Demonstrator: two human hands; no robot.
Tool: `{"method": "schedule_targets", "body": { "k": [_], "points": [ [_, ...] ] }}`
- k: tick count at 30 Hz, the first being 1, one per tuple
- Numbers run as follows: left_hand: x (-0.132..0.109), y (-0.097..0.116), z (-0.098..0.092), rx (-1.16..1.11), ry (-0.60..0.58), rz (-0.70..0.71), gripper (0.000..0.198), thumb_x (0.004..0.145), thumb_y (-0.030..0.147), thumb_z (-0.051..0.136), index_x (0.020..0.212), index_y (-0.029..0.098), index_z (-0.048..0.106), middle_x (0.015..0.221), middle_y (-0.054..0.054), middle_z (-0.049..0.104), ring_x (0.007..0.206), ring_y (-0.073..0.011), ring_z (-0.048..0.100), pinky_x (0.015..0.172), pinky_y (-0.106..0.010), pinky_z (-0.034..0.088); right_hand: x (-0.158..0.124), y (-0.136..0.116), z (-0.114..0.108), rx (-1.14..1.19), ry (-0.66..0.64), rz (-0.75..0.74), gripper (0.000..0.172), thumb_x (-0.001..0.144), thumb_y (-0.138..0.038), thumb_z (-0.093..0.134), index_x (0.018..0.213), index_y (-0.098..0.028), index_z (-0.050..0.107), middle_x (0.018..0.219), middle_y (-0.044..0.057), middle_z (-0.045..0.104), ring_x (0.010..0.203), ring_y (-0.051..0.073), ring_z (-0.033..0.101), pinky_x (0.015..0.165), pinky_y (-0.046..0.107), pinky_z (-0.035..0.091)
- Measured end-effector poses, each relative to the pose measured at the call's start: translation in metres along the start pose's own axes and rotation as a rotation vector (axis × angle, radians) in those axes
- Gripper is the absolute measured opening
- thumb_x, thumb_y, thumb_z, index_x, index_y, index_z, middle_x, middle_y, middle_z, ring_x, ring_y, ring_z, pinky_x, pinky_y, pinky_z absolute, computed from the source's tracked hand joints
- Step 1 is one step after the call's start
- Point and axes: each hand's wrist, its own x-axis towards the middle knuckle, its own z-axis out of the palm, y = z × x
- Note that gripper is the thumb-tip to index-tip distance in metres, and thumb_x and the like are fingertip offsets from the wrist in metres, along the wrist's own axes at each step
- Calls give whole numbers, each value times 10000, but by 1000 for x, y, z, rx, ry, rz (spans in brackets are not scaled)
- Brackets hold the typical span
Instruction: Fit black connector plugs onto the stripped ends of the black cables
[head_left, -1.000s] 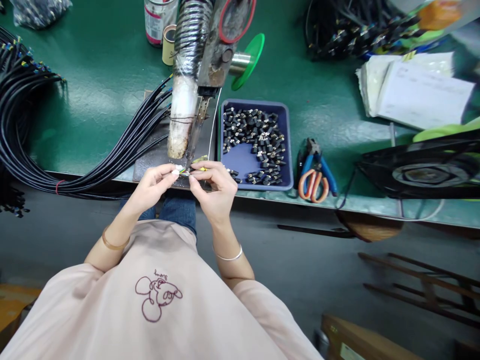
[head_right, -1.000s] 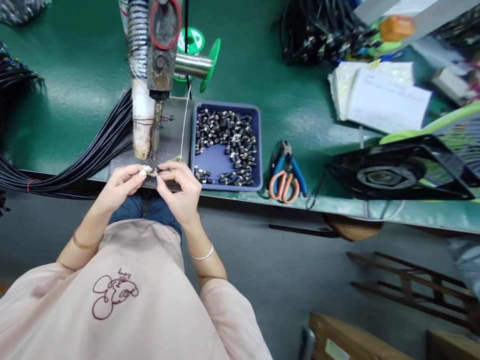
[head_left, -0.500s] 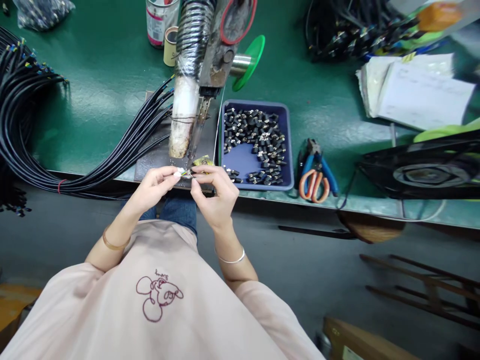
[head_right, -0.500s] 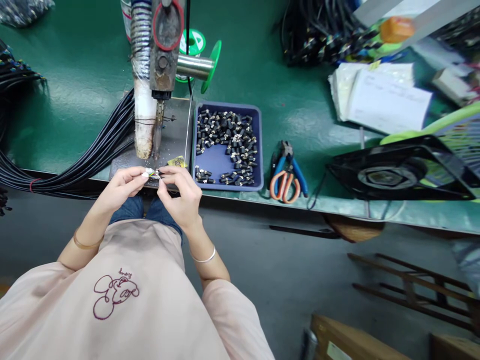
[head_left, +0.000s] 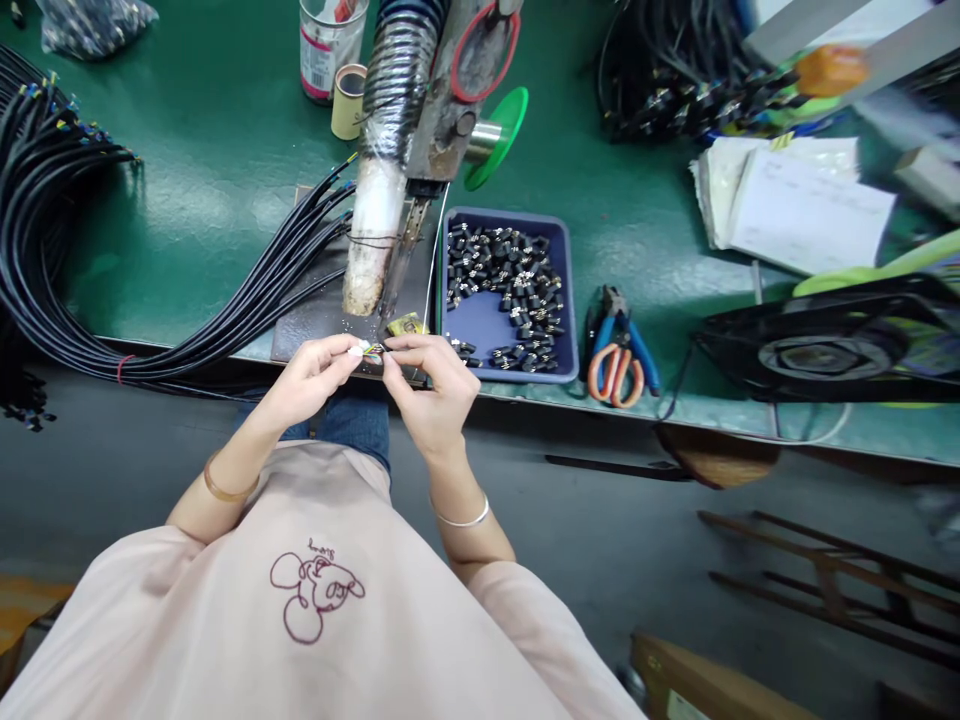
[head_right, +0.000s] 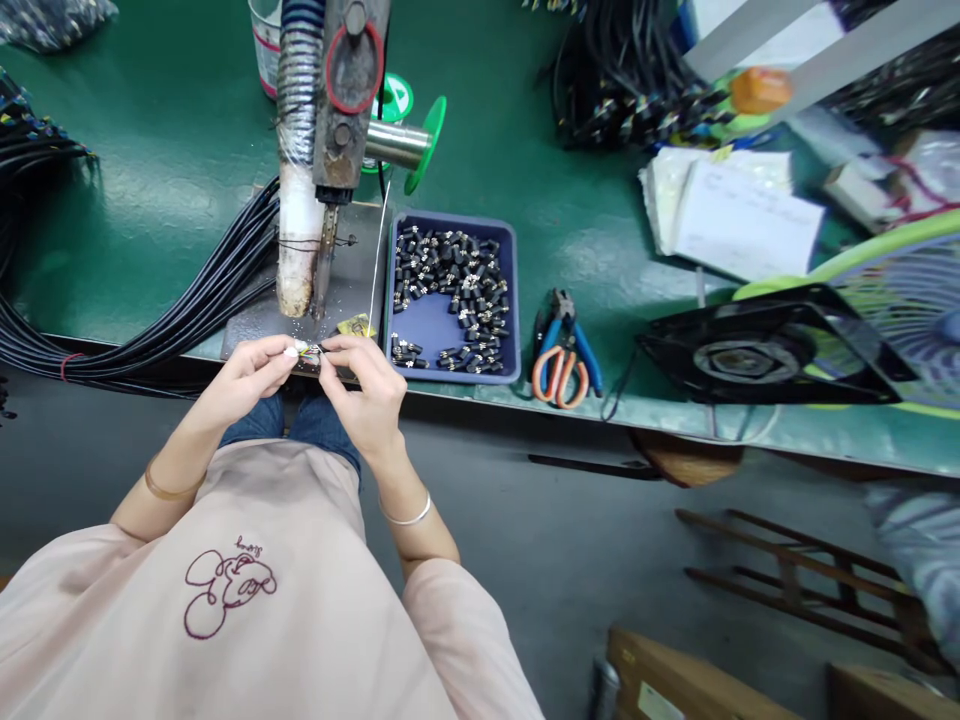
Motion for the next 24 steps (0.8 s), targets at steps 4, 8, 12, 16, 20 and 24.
{"method": "schedule_targets", "body": {
  "k": [4, 8, 12, 16, 20, 24],
  "points": [
    [1, 0, 0, 19, -9, -12, 458, 865, 610, 595, 816, 159, 533, 584, 88, 280, 473, -55, 224, 414, -219, 163, 0, 1, 0, -25, -3, -13, 157, 844, -73, 648, 775, -212, 628, 843, 18, 738, 807, 154, 713, 752, 317, 593],
    [1, 0, 0, 16, -1, -43, 453, 861, 607, 597, 800, 166, 514, 582, 90, 271, 474, -54, 216, 416, -217, 164, 0, 2, 0, -56, -12, -41, 165, 842, -63, 642, 780, -214, 623, 846, 22, 740, 802, 154, 716, 743, 311, 597],
    [1, -1, 0, 6, -4, -59, 436, 861, 589, 606, 879, 159, 535, 562, 102, 262, 462, -53, 204, 418, -214, 165, 0, 2, -1, -91, -15, -81, 170, 841, -47, 644, 791, -207, 618, 857, 35, 742, 805, 144, 718, 737, 282, 594],
    [3, -2, -2, 20, 2, -34, 439, 868, 557, 609, 1025, 153, 546, 546, 108, 282, 453, -61, 222, 426, -215, 186, 1, 2, -3, -86, -15, -81, 165, 840, -47, 650, 793, -202, 618, 860, 39, 745, 816, 144, 721, 749, 280, 594],
    [5, -3, -3, 113, 34, 9, 363, 902, 508, 572, 959, 149, 577, 544, 93, 305, 463, -65, 252, 443, -223, 213, 2, 2, -3, -72, -20, -50, 160, 847, -65, 643, 785, -210, 620, 855, 24, 746, 812, 154, 723, 757, 306, 598],
    [7, -2, -2, 192, 75, 18, 346, 902, 488, 560, 935, 145, 586, 551, 80, 331, 482, -73, 274, 458, -228, 225, 2, 3, -2, -100, -19, -54, 153, 849, -75, 640, 786, -214, 630, 865, 28, 751, 815, 160, 730, 753, 307, 600]
  ]
}}
